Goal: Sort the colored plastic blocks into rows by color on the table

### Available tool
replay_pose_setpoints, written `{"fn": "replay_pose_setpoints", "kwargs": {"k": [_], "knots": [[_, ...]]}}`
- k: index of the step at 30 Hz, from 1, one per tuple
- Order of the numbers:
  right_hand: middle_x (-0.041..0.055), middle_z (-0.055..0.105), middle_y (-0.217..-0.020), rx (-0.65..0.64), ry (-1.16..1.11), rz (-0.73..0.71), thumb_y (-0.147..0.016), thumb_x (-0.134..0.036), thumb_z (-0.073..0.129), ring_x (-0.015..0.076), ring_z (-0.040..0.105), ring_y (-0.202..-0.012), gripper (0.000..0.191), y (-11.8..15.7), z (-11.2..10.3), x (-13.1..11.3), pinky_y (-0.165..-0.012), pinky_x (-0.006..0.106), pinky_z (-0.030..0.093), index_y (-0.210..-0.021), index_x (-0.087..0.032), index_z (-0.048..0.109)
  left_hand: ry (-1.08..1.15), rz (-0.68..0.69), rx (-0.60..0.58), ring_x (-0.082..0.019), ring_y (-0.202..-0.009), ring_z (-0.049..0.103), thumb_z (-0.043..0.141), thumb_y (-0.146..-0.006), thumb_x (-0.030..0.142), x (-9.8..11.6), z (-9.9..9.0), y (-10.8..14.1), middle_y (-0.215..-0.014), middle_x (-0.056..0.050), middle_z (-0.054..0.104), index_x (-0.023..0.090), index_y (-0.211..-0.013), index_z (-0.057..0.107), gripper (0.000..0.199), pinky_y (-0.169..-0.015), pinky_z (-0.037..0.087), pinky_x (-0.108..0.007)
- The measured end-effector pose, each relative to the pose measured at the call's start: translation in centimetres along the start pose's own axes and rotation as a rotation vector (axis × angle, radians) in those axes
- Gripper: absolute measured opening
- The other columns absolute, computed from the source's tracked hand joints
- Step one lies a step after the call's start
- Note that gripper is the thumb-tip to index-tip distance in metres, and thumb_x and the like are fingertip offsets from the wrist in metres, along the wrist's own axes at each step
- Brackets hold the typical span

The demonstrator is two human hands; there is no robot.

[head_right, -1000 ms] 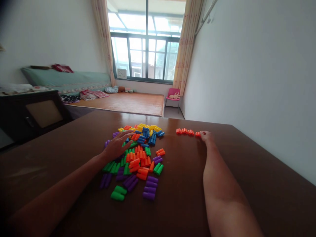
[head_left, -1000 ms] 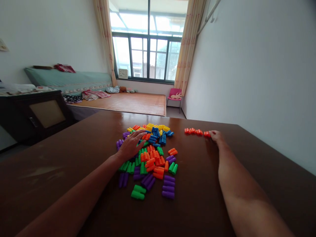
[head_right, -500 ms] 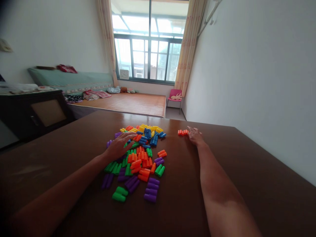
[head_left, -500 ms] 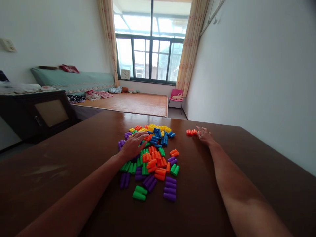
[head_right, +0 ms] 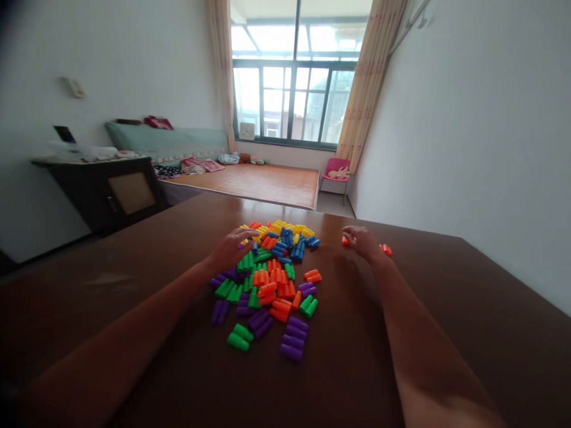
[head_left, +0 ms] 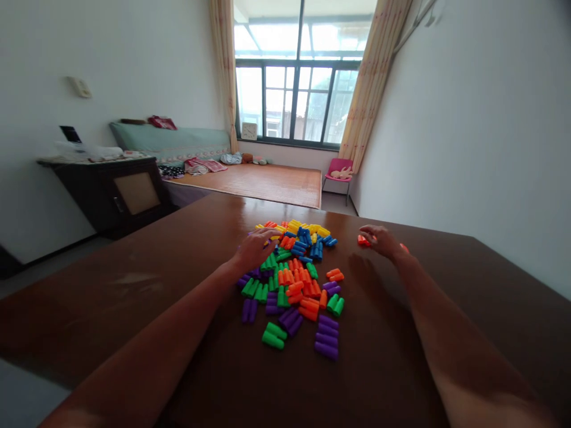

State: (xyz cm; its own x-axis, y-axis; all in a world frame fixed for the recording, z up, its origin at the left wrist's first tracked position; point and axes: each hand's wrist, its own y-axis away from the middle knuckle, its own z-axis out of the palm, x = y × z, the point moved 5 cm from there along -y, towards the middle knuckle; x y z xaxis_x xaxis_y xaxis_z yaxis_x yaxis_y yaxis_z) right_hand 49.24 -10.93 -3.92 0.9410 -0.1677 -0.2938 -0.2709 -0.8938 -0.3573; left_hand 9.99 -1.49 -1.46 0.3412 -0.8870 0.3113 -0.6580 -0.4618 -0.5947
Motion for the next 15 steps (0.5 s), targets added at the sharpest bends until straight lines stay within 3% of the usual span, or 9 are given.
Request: {"fn": "replay_pose_setpoints", "kwargs": {"k": [3, 6, 8, 11, 15], "knots": [[0.0062, 0.072, -0.085, -0.296, -0.339, -0.205, -0.085, -0.05, 0.052, 0.0195, 0.064, -0.075, 0.04, 0.1, 0.8, -7.0, -0.072, 0.033, 0.05, -0.103, -0.019, 0.069, 0.128, 0.087, -0.219, -0.018, -0.099, 0.065, 0.048, -0.092, 0.028, 1.4, 0.3, 0.2, -0.104, -0.003, 0.072, 0.022, -0.104, 0.069, 0.025, -0.092, 0.048, -0.03], [0.004, 0.071, -0.083, -0.534, -0.472, -0.382, -0.08, -0.053, 0.061, 0.0169, 0.062, -0.073, 0.041, 1.8, 1.4, -13.9, -0.067, 0.029, 0.048, -0.098, -0.018, 0.07, 0.187, 0.195, -0.451, -0.018, -0.098, 0.065, 0.056, -0.089, 0.034, 3.3, 0.6, 0.8, -0.104, -0.003, 0.072, 0.022, -0.103, 0.071, 0.023, -0.094, 0.046, -0.028], [0.0032, 0.07, -0.083, -0.605, -0.471, -0.469, -0.08, -0.051, 0.062, 0.0156, 0.06, -0.073, 0.039, 3.1, 1.6, -17.3, -0.065, 0.027, 0.046, -0.098, -0.018, 0.069, 0.162, 0.209, -0.548, -0.02, -0.103, 0.063, 0.063, -0.085, 0.039, 4.0, 0.6, 1.1, -0.108, -0.005, 0.071, 0.022, -0.106, 0.071, 0.028, -0.096, 0.044, -0.028], [0.0027, 0.068, -0.083, -0.617, -0.414, -0.553, -0.082, -0.047, 0.061, 0.0143, 0.058, -0.072, 0.034, 4.3, 1.7, -19.9, -0.063, 0.025, 0.045, -0.099, -0.018, 0.069, 0.115, 0.171, -0.64, -0.021, -0.107, 0.06, 0.066, -0.081, 0.042, 3.9, 0.7, 1.5, -0.111, -0.006, 0.069, 0.022, -0.11, 0.069, 0.035, -0.095, 0.044, -0.027], [0.0036, 0.067, -0.093, -0.678, -0.336, -0.63, -0.078, -0.046, 0.067, 0.0139, 0.059, -0.074, 0.04, 5.4, 2.1, -21.0, -0.064, 0.024, 0.045, -0.106, -0.019, 0.067, 0.08, 0.167, -0.705, -0.021, -0.105, 0.061, 0.071, -0.077, 0.037, 3.5, 0.9, 1.8, -0.11, -0.004, 0.069, 0.022, -0.112, 0.068, 0.038, -0.095, 0.043, -0.027]]}}
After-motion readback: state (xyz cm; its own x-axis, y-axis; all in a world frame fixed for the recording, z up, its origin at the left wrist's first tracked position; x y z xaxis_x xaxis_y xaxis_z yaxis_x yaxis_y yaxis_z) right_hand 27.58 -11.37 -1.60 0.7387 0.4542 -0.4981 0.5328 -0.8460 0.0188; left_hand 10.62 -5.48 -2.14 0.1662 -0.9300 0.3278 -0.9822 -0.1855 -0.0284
